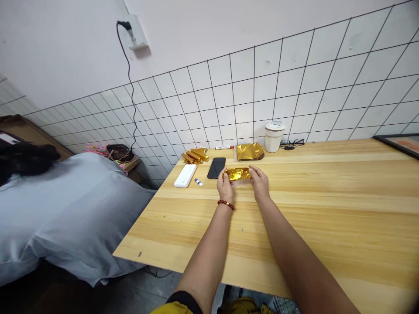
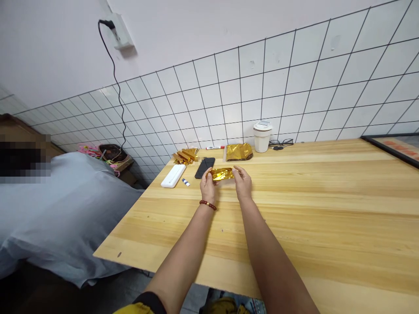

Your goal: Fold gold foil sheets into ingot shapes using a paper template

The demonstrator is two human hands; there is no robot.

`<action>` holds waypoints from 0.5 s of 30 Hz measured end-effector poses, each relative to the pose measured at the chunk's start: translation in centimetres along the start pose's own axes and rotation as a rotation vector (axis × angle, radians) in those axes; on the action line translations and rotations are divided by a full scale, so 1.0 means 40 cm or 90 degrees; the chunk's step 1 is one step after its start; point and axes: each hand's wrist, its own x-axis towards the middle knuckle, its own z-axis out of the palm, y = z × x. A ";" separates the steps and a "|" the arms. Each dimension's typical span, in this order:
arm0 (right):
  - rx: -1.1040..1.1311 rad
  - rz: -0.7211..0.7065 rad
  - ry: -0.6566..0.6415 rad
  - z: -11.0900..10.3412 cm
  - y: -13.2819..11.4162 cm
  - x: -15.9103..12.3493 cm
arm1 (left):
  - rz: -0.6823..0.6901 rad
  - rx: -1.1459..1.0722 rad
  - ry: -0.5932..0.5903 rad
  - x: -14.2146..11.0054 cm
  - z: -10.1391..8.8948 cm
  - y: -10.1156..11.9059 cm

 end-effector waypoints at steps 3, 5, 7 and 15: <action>0.021 0.013 0.007 0.006 0.001 -0.001 | -0.004 -0.017 0.013 -0.002 0.003 0.000; 0.025 0.003 -0.007 0.011 0.002 -0.003 | 0.000 -0.034 -0.010 -0.006 0.006 -0.003; 0.033 -0.010 -0.013 0.013 0.002 -0.004 | -0.003 -0.039 -0.032 -0.009 0.007 -0.006; 0.052 0.003 0.029 0.006 0.003 0.001 | -0.072 -0.047 -0.027 -0.005 0.006 -0.011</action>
